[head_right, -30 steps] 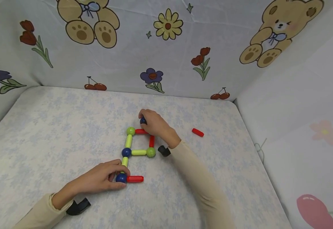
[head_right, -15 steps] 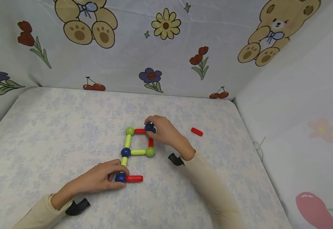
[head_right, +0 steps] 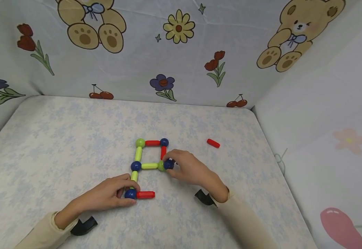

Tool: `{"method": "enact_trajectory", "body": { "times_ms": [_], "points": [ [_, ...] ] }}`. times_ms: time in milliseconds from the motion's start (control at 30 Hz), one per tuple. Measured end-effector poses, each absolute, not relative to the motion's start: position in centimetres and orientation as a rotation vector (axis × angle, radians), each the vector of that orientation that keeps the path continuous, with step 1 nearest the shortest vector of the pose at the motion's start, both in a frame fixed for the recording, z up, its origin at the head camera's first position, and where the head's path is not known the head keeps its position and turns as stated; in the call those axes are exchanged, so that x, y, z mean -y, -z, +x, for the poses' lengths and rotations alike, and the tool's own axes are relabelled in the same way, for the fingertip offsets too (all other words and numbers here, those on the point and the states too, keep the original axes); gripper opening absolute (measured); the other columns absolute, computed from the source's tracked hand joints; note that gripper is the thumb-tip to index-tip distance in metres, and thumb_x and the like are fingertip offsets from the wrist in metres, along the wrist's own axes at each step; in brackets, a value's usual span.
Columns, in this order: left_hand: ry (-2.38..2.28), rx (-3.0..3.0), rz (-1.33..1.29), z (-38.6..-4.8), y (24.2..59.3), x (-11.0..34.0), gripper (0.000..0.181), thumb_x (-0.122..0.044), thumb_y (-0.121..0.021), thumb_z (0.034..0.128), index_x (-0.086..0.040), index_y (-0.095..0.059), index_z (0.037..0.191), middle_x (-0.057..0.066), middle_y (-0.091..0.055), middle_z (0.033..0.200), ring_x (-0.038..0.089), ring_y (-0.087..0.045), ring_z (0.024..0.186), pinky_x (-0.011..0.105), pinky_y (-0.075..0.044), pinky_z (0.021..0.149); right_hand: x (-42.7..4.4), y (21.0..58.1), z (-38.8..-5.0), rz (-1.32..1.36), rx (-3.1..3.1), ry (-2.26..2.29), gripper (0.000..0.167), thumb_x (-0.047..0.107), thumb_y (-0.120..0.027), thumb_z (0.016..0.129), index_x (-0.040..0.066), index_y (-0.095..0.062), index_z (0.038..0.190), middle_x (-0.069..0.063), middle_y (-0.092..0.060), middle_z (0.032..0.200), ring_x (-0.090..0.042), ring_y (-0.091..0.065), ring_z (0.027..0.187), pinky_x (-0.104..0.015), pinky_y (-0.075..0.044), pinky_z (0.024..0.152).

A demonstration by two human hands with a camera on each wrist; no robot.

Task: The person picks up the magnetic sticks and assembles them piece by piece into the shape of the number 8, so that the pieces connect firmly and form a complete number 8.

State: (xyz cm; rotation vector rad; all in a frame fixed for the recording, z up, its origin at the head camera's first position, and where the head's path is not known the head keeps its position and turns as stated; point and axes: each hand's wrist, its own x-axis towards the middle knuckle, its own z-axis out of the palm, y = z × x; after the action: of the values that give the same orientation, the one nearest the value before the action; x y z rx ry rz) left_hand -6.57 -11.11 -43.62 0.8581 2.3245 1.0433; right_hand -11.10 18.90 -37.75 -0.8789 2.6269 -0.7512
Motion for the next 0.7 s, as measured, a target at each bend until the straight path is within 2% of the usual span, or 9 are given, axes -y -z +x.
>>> {"method": "enact_trajectory", "body": {
  "times_ms": [167,333,533,700],
  "points": [
    [-1.051,-2.329,0.868,-6.5,43.7,11.1,0.027,-0.048,-0.073,0.0892,-0.032,-0.07,0.11,-0.009,-0.048,0.085,0.001,-0.045,0.062,0.021,-0.038,0.054,-19.1,38.5,-9.5,-0.939,-2.555,0.761,0.03,0.012,-0.074,0.09,0.009,-0.066,0.118,0.002,-0.066,0.119,-0.011,-0.063,0.103,-0.035,-0.055,0.092],
    [-1.05,-2.333,0.866,-6.5,43.6,11.1,0.026,-0.047,-0.073,0.0893,-0.032,-0.07,0.11,-0.009,-0.048,0.085,0.001,-0.045,0.062,0.02,-0.037,0.054,-19.2,39.4,-8.5,-1.001,-2.504,0.743,0.028,0.013,-0.075,0.09,0.015,-0.065,0.116,0.006,-0.065,0.118,-0.007,-0.059,0.103,-0.029,-0.052,0.093],
    [-1.053,-2.336,0.863,-6.4,43.5,11.2,0.025,-0.047,-0.074,0.0889,-0.032,-0.07,0.109,-0.009,-0.047,0.084,0.001,-0.045,0.062,0.02,-0.037,0.053,-18.7,39.8,-7.7,-0.982,-2.451,0.716,0.025,0.015,-0.074,0.091,0.017,-0.066,0.115,0.009,-0.064,0.111,-0.004,-0.057,0.099,-0.027,-0.051,0.092],
    [-1.06,-2.328,0.871,-6.5,43.5,11.1,0.026,-0.047,-0.073,0.0892,-0.032,-0.07,0.11,-0.009,-0.048,0.085,0.001,-0.045,0.062,0.02,-0.038,0.053,-18.3,40.0,-7.4,-0.957,-2.424,0.679,0.024,0.017,-0.073,0.092,0.019,-0.067,0.116,0.011,-0.064,0.113,-0.003,-0.058,0.102,-0.028,-0.051,0.094]
  ]
}}
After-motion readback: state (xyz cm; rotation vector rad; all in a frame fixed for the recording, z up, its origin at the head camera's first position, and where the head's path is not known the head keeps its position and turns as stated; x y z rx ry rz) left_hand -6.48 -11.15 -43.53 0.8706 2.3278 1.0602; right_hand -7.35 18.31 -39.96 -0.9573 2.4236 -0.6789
